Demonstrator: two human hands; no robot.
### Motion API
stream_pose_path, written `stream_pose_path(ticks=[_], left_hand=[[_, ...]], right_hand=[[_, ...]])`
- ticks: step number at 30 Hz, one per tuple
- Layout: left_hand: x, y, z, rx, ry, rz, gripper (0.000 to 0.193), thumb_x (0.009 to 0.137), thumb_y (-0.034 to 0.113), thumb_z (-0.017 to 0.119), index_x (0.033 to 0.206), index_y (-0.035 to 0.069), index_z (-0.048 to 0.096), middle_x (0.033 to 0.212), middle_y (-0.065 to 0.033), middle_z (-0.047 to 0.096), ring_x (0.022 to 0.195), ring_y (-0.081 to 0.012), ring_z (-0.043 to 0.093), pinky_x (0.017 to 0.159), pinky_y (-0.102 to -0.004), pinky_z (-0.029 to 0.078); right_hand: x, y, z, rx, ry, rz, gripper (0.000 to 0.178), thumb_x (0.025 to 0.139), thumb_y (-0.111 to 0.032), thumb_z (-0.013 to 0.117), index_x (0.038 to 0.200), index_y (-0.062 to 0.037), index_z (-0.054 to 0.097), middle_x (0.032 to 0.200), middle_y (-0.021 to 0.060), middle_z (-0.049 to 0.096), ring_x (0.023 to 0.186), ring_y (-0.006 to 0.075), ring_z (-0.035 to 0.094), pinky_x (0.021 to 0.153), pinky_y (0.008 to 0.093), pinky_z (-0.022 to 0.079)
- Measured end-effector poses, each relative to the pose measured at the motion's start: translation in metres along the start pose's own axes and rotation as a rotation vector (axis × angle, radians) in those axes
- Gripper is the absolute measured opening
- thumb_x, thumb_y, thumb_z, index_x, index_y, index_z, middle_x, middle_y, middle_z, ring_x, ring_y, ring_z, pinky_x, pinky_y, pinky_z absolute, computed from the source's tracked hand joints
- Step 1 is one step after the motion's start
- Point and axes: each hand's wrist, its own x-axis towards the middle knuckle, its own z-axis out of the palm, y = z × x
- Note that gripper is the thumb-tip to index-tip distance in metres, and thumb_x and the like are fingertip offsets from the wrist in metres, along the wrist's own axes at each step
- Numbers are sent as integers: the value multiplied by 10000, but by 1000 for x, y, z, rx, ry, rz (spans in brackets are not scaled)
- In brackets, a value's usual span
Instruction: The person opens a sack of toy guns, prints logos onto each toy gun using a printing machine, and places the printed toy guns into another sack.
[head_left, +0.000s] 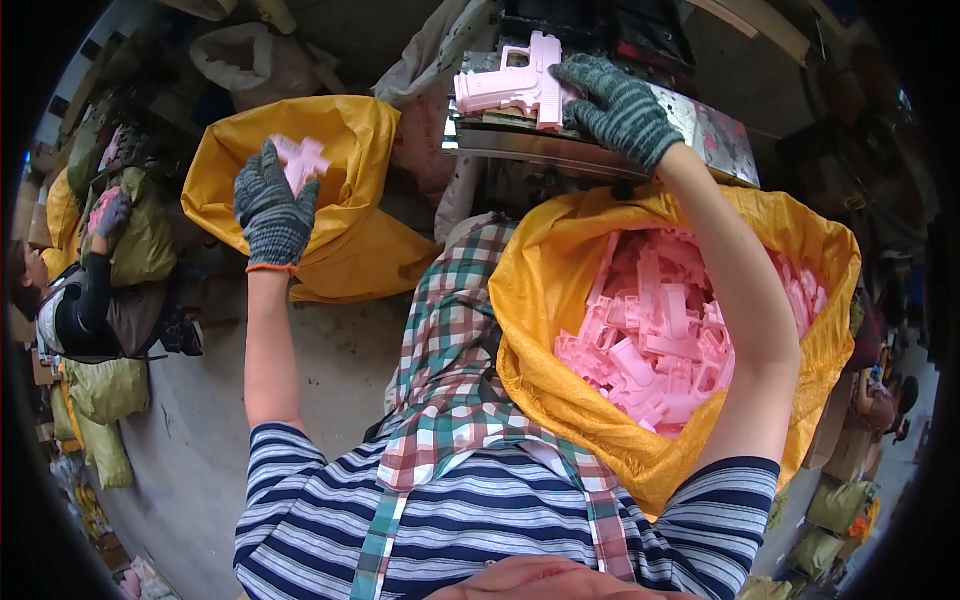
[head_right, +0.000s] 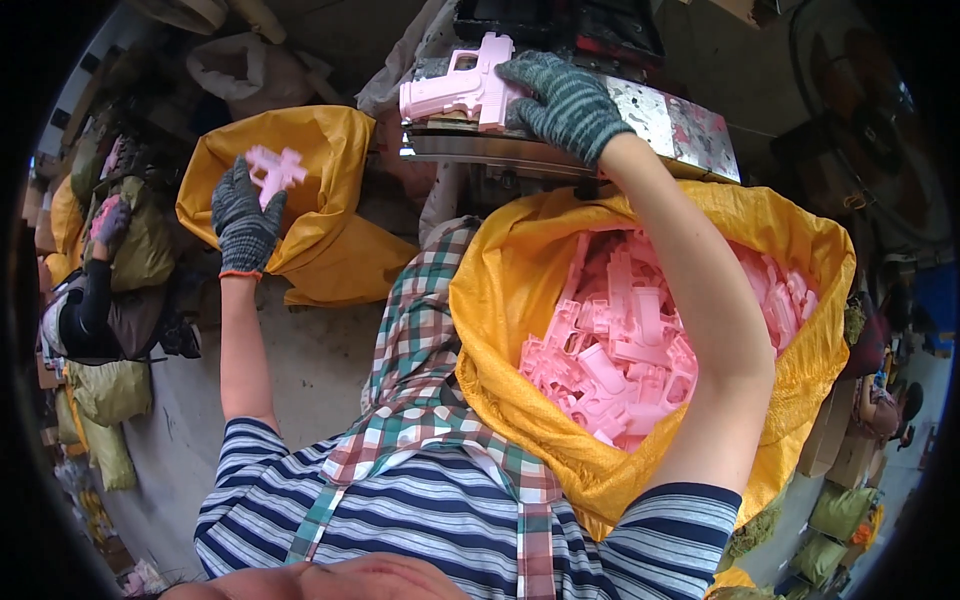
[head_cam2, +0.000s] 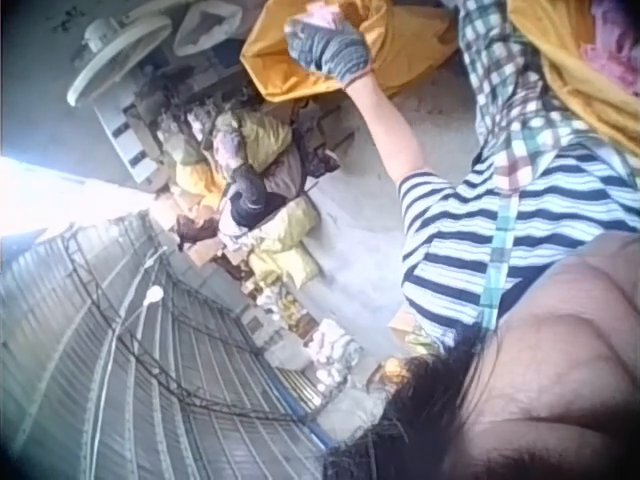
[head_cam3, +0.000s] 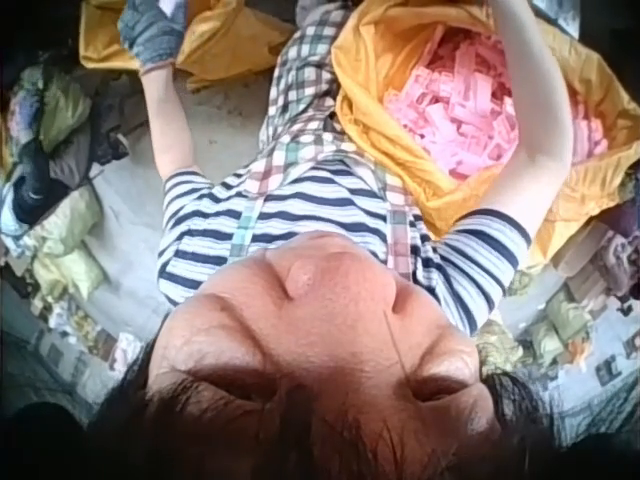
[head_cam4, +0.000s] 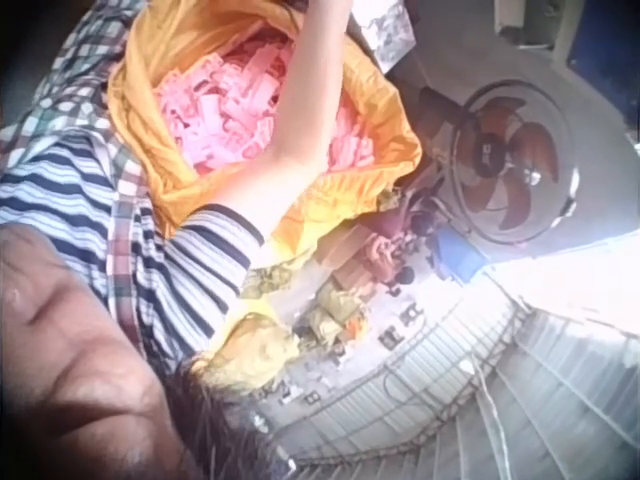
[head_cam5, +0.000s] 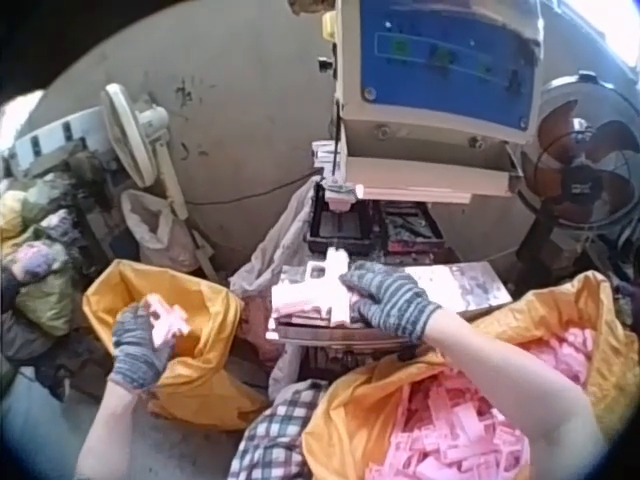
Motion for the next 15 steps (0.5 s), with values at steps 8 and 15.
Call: stream_pose_path(ticks=[8,15], left_hand=[[-27,57,12,-544,-141,225,614,772,184,692,1298,22,419,1229,-200,501,1133,-341,478,960,-378,381],[-43,163,-8,-1124,-516,620,567,814,230,639,1297,25,424,1241,-189,499,1137,-333,477,983,-370,365]], right_hand=[[-58,-57,-30,277,-551,-17,258,717,-107,698,950,-16,635,916,149,631,874,319,603,820,351,479],[-182,-113,33,24,-1120,-217,268,695,-120,599,956,-64,619,910,160,634,854,298,629,687,425,496]])
